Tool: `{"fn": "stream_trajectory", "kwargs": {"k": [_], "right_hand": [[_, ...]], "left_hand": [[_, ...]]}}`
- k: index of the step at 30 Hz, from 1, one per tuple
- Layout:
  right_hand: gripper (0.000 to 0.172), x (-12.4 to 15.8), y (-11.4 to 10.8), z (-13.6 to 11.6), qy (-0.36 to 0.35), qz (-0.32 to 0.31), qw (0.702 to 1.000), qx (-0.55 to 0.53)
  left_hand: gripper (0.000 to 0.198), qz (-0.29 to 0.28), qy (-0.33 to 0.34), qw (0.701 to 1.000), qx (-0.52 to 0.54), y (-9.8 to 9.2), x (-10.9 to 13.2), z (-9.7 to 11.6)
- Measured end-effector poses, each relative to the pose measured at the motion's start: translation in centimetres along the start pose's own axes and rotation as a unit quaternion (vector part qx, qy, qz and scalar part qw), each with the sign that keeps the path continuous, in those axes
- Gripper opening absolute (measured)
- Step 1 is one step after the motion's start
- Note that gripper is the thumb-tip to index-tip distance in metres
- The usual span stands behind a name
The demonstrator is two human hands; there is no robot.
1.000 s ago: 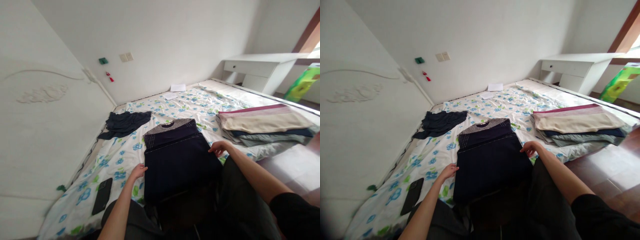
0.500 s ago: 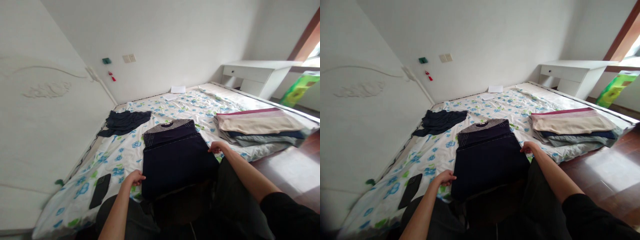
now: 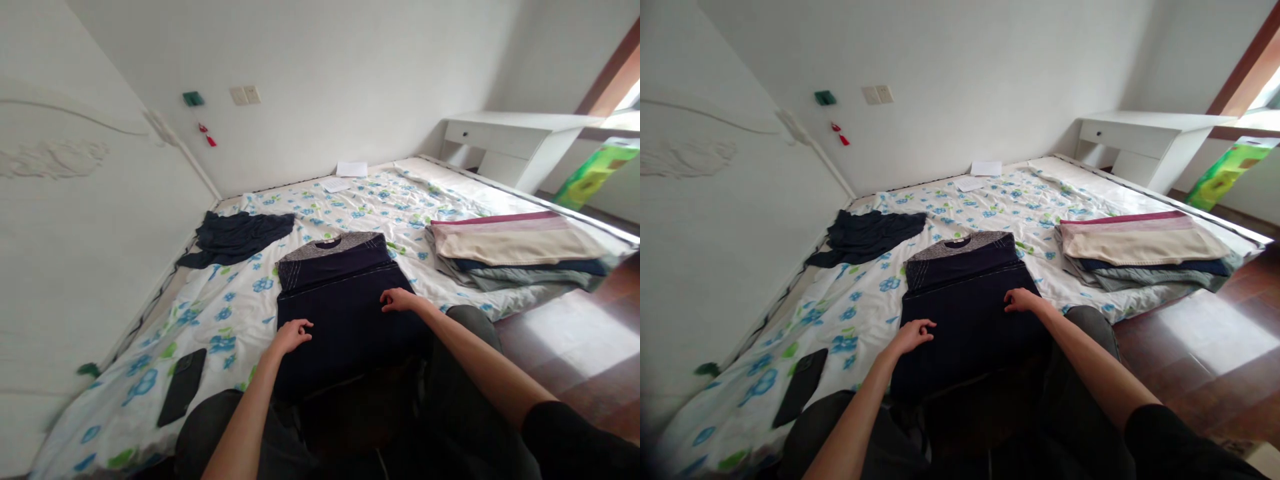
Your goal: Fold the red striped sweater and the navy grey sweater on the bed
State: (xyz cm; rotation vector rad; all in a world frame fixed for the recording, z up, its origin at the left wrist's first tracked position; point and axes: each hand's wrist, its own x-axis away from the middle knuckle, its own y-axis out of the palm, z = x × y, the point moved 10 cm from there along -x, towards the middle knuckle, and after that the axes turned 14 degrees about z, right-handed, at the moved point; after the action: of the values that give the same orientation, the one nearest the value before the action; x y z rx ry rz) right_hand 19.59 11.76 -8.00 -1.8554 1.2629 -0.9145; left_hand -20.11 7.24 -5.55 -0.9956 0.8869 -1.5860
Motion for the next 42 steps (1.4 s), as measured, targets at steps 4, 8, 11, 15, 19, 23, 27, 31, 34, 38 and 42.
{"fn": "stream_trajectory", "kwargs": {"k": [4, 8, 11, 15, 19, 23, 27, 31, 34, 38, 42], "right_hand": [[0.049, -0.3, 1.2, 0.9, 0.027, -0.072, 0.997, -0.019], [0.047, -0.9, 1.5, 1.3, 0.035, -0.086, 0.995, -0.031], [0.041, -1.3, 1.3, 1.4, 0.053, -0.083, 0.994, -0.043], [0.034, -1.9, 1.3, 1.8, 0.093, -0.12, 0.984, -0.098], [0.027, -3.7, 0.9, 2.2, 0.1, -0.133, 0.982, -0.093], [0.018, -6.7, -0.6, 2.1, 0.039, -0.084, 0.994, -0.049], [0.016, -9.4, -3.6, 2.3, -0.013, 0.028, 1.0, 0.003], [0.03, -11.1, -5.8, 2.5, -0.02, 0.136, 0.99, 0.044], [0.038, -12.1, -5.8, 1.2, -0.043, 0.179, 0.98, 0.08], [0.036, -13.7, -3.9, -1.1, -0.085, 0.159, 0.975, 0.132], [0.032, -14.5, -3.3, -2.0, -0.077, 0.153, 0.968, 0.185]], "left_hand": [[0.059, -0.03, -0.021, 0.999, 0.026, 0.3, 0.2, -1.1], [0.043, -0.037, -0.018, 0.999, 0.029, 0.1, -0.7, -1.0], [0.028, 0.028, 0.017, 0.999, -0.017, -1.8, -1.9, -0.2], [0.024, 0.13, 0.003, 0.989, -0.076, -5.1, -3.6, -0.5], [0.031, 0.191, -0.022, 0.978, -0.087, -7.0, -5.9, -1.7], [0.046, 0.23, -0.038, 0.969, -0.084, -7.6, -8.9, -3.2], [0.048, 0.229, -0.028, 0.967, -0.109, -7.2, -11.7, -4.3], [0.04, 0.199, 0.009, 0.973, -0.115, -6.7, -13.7, -4.8], [0.035, 0.17, 0.043, 0.979, -0.1, -6.5, -14.4, -5.0], [0.023, 0.16, 0.043, 0.978, -0.125, -6.2, -14.2, -5.0], [0.018, 0.202, 0.037, 0.967, -0.153, -6.6, -13.6, -3.9]]}}
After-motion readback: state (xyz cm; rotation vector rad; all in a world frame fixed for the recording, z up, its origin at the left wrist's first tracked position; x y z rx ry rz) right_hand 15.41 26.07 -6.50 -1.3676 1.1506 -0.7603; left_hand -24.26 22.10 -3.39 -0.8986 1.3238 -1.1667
